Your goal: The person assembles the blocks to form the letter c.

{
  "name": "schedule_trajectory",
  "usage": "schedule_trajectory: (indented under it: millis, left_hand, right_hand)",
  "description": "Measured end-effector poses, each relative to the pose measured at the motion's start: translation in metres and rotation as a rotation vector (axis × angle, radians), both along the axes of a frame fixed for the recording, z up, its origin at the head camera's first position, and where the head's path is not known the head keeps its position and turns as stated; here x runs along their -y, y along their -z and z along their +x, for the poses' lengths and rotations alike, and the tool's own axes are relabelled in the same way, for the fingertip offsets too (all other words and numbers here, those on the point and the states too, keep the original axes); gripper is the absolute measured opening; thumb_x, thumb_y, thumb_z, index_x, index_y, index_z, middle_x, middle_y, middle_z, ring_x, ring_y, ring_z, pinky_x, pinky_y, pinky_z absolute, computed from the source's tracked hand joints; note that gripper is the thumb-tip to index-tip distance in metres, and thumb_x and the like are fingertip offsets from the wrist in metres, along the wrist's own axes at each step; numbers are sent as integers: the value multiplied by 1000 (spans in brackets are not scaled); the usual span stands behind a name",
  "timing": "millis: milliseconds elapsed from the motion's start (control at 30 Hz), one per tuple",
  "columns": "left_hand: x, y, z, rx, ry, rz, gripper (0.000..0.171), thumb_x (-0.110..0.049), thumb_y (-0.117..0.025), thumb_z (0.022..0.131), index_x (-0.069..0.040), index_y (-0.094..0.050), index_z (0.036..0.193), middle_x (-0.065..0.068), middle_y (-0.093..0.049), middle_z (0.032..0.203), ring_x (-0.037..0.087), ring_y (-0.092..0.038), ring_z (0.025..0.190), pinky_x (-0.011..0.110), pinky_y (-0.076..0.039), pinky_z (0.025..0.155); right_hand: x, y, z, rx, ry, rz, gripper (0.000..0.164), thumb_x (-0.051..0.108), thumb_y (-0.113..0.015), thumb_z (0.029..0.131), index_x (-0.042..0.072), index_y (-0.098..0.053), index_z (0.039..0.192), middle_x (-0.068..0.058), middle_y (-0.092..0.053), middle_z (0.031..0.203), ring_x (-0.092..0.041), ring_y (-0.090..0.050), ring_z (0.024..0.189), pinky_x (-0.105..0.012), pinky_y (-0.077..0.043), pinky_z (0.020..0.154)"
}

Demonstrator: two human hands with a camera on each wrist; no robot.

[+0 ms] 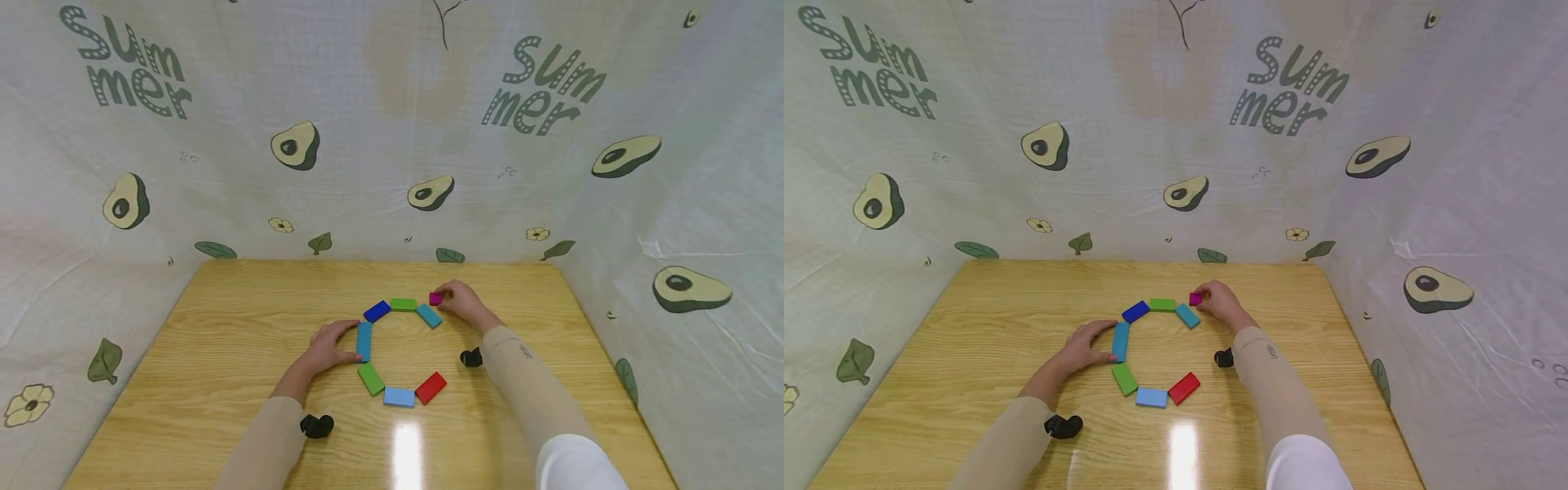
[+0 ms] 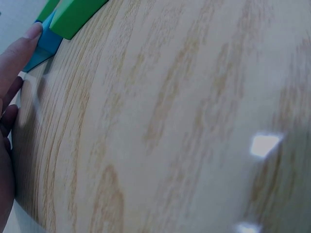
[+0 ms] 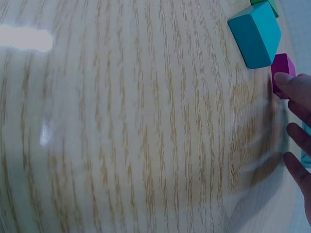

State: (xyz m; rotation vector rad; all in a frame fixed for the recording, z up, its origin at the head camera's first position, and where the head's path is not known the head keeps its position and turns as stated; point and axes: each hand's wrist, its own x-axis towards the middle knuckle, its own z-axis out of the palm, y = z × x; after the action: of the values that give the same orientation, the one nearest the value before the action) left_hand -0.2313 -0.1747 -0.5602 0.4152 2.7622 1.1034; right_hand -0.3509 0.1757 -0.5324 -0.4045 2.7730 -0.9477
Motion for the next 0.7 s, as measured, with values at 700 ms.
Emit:
schedule_trajectory:
  millis: [700]
  left_hand:
    - [-1, -2, 1, 25, -9, 10, 82, -41, -84, 74, -22, -47, 146, 5, -45, 147, 33, -38, 129, 56, -25, 101]
  right_hand:
    - [-3, -4, 2, -10, 4, 11, 29, 7, -76, 85, 2, -70, 114, -13, -62, 113, -29, -55, 103, -45, -44, 95]
